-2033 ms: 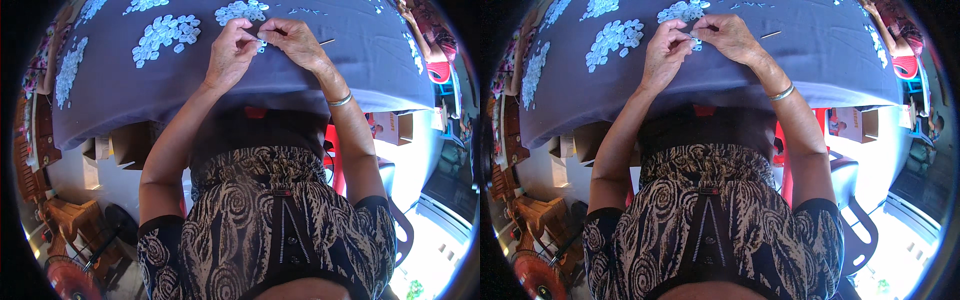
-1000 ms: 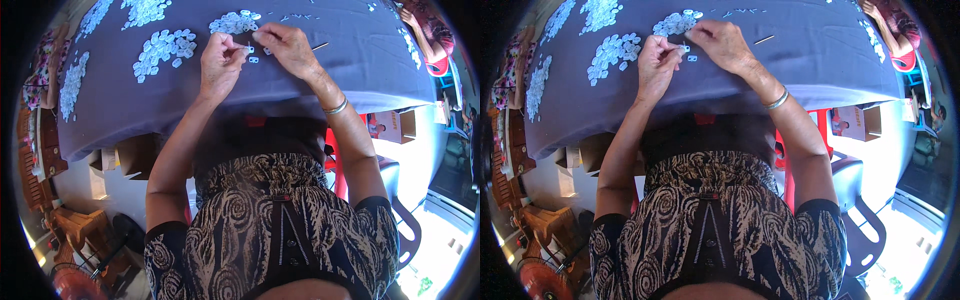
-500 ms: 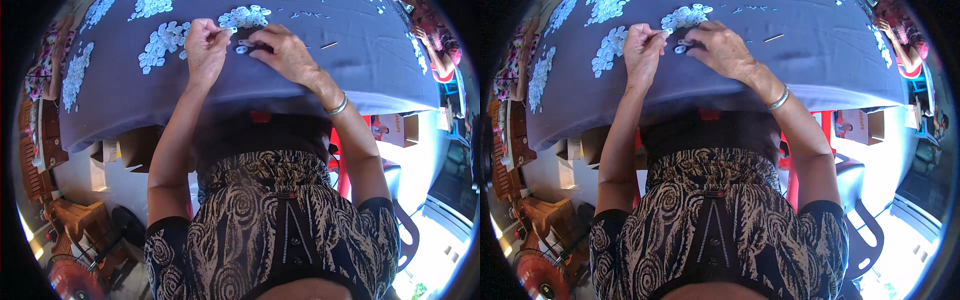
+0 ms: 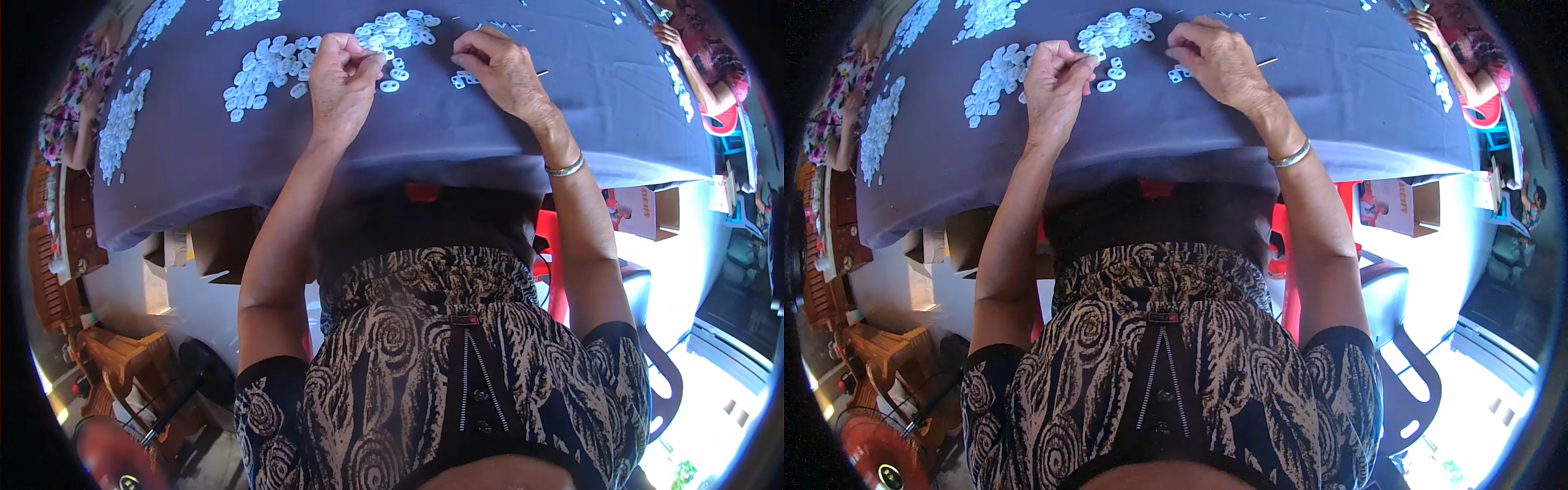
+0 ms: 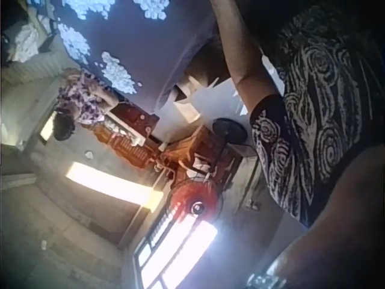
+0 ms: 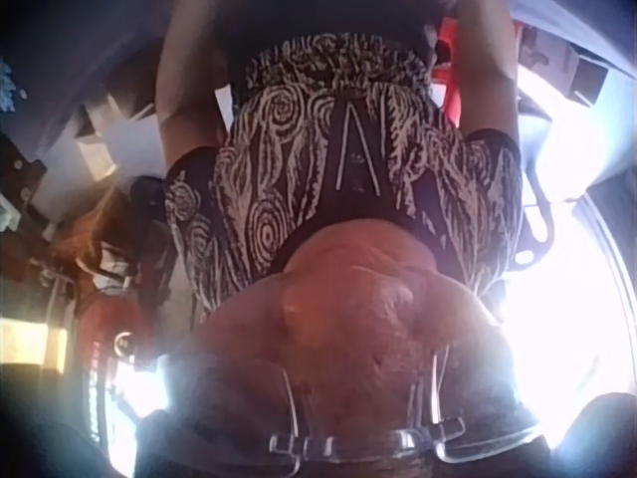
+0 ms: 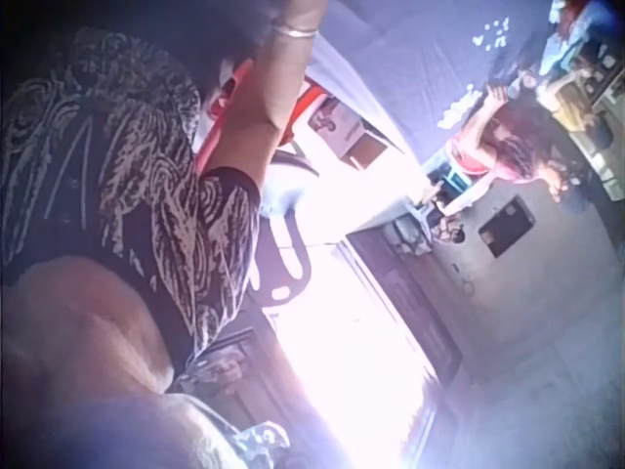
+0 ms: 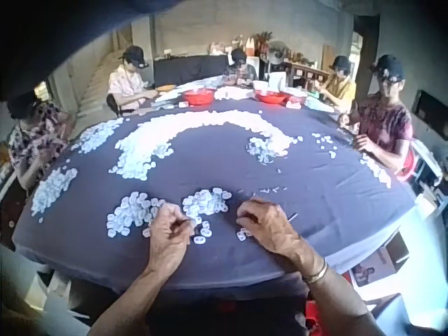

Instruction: The person repeatedly picks up small plastic pieces from the table, joins them together by hand, and places the assembled components into piles.

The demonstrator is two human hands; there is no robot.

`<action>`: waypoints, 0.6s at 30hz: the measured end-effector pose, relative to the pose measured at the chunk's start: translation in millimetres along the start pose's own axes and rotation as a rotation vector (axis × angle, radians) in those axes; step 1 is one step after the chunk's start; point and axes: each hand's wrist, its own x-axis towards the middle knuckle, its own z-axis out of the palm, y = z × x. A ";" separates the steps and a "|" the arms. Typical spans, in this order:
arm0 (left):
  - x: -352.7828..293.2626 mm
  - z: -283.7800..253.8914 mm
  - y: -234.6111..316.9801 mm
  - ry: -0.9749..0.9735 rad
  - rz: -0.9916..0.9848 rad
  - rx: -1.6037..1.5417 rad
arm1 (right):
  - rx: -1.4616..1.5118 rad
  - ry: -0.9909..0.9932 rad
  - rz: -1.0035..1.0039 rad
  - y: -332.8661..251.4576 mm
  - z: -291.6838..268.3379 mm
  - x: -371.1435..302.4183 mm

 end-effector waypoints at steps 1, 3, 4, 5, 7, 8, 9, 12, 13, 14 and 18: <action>-1.6 1.1 -1.0 -0.013 0.000 0.016 | -0.003 0.000 0.002 2.4 -1.8 0.1; -3.7 3.7 -5.6 -0.028 -0.005 0.008 | 0.134 0.079 0.120 6.9 -5.6 0.4; -4.4 4.4 -6.5 -0.040 -0.010 0.005 | 0.153 0.067 0.191 5.5 -9.5 1.2; -5.1 5.1 -7.0 -0.042 -0.010 0.005 | 0.153 0.069 0.192 7.0 -10.8 0.9; -6.6 7.1 -6.7 -0.047 -0.005 0.017 | 0.151 0.092 0.221 11.8 -14.1 0.7; -6.7 7.9 -6.4 -0.051 -0.003 0.016 | 0.149 0.096 0.223 13.9 -16.9 0.5; -6.6 8.4 -6.1 -0.050 0.011 0.027 | 0.114 0.037 0.244 16.1 -20.3 0.2; -9.4 12.8 -1.9 -0.054 -0.051 -0.010 | 0.056 -0.124 0.245 22.0 -32.8 -3.2; -10.7 14.3 0.0 -0.057 -0.130 -0.054 | 0.037 -0.229 0.223 21.4 -36.3 -3.1; -12.6 16.6 0.7 -0.060 -0.126 -0.056 | 0.034 -0.225 0.223 20.5 -39.2 -2.6; -17.1 22.4 0.1 -0.071 -0.086 -0.027 | 0.108 -0.388 0.270 5.0 -41.1 -3.1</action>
